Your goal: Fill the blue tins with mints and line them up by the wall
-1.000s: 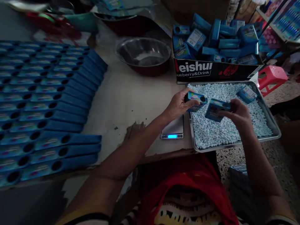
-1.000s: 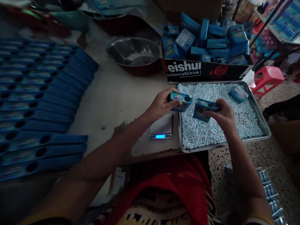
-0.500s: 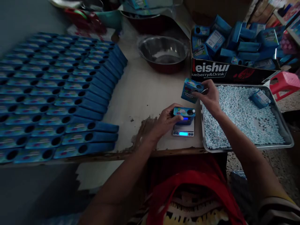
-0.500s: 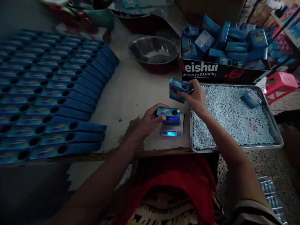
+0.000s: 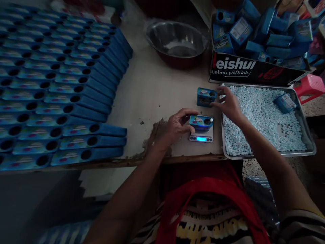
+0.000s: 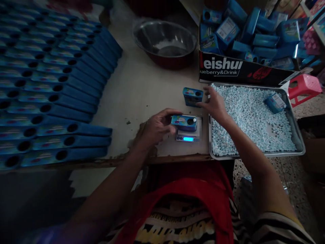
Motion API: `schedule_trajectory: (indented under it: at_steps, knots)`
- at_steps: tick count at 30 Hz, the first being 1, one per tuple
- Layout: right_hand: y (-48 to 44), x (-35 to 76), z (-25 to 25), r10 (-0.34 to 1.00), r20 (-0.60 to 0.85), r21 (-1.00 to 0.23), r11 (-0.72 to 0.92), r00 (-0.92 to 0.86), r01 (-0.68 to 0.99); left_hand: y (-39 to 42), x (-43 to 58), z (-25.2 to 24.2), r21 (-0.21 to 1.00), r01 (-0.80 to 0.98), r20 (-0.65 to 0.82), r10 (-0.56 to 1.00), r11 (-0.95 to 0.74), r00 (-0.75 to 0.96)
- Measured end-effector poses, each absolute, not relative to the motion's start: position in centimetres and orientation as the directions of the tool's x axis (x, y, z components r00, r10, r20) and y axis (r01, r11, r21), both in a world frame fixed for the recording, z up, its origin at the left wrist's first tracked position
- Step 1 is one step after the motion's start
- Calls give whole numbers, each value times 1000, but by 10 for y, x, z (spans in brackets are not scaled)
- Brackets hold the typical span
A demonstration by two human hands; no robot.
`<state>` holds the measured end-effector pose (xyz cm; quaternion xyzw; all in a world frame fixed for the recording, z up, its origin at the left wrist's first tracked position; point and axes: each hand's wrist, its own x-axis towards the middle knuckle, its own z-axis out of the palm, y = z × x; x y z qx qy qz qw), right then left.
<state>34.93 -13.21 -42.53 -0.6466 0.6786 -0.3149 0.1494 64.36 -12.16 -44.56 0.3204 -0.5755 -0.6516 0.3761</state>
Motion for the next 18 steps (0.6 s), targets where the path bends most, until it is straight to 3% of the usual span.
schedule_trajectory:
  at_steps: [3, 7, 10, 12, 14, 18]
  knots:
    - [-83, 324, -417, -982, 185, -393, -49, -27, -918, -125, 660, -449, 984, 177, 83, -910, 10, -407]
    - [-12, 298, -418, -984, 2, -130, -174, 175, -976, -129, 675, -447, 987, 130, 120, -961, 90, -249]
    - [16, 289, -420, -975, -108, -29, -194, 196, -981, -129, 674, -438, 989, 100, 131, -966, 111, -224]
    - [20, 283, -419, -975, -160, -102, -141, 156, -985, -129, 673, -430, 989, 87, 135, -964, 118, -228]
    - [18, 276, -416, -992, -122, -349, 13, 31, -937, -127, 672, -423, 991, 59, 132, -962, 121, -241]
    - [3, 262, -407, -960, -89, -823, 222, -266, -524, -123, 671, -416, 985, -71, 122, -927, 157, -355]
